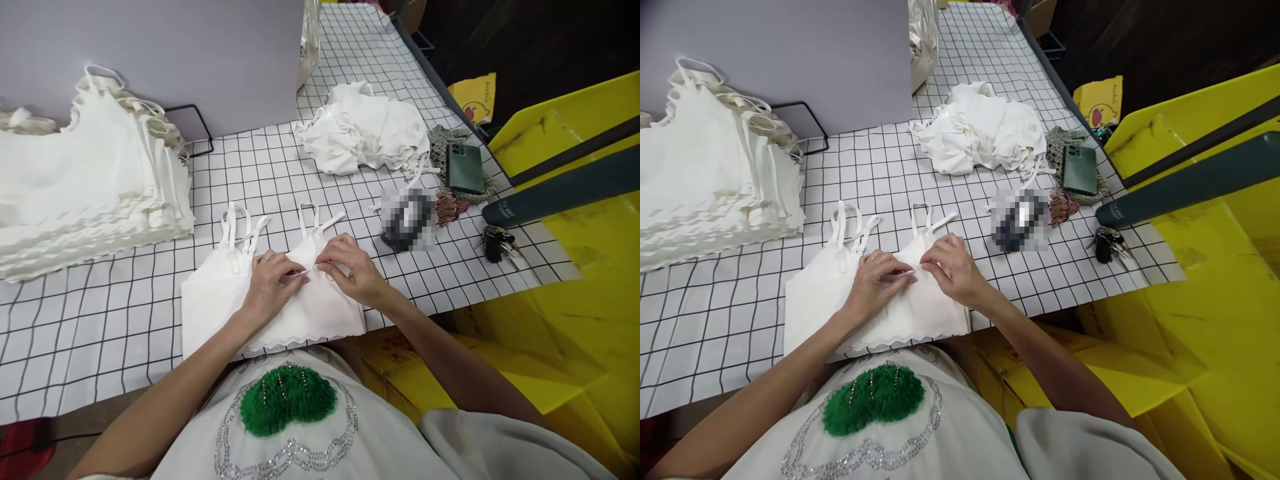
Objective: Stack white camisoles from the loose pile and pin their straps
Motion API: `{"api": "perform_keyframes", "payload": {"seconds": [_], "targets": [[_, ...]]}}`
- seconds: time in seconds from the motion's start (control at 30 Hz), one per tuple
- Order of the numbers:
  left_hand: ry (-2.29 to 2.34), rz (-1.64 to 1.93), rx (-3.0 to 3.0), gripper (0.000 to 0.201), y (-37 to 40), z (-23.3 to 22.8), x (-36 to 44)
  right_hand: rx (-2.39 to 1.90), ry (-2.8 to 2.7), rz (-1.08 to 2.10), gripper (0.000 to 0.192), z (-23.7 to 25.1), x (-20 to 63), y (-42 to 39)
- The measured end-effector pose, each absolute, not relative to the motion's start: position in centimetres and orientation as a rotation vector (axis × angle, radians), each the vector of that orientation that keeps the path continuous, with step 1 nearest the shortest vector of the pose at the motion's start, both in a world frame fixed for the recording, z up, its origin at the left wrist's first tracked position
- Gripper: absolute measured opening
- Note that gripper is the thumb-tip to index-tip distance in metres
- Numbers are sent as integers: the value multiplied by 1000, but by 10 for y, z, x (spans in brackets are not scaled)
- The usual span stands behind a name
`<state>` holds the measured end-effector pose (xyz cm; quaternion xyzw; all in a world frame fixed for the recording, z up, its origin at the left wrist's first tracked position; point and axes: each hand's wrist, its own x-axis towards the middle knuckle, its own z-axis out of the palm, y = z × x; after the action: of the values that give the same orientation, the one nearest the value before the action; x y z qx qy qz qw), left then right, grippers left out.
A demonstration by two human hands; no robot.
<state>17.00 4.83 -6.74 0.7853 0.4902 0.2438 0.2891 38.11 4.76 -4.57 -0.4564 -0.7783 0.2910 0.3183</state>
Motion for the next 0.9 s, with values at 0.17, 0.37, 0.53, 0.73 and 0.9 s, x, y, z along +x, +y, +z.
{"api": "perform_keyframes", "payload": {"seconds": [0.17, 0.37, 0.53, 0.73, 0.9], "targets": [[1248, 738, 2128, 10, 48, -70, 169, -1087, -2479, 683, 24, -40, 385, 67], [1234, 702, 2136, 8, 49, -70, 170, -911, -2772, 642, 27, -32, 383, 83], [1228, 672, 2139, 9, 50, -71, 169, -836, -2849, 646, 30, -26, 380, 88], [1213, 655, 2129, 11, 51, -73, 169, -791, -2897, 682, 29, -19, 379, 90], [1203, 676, 2132, 12, 51, -74, 169, -814, -2908, 692, 29, -17, 375, 90]]}}
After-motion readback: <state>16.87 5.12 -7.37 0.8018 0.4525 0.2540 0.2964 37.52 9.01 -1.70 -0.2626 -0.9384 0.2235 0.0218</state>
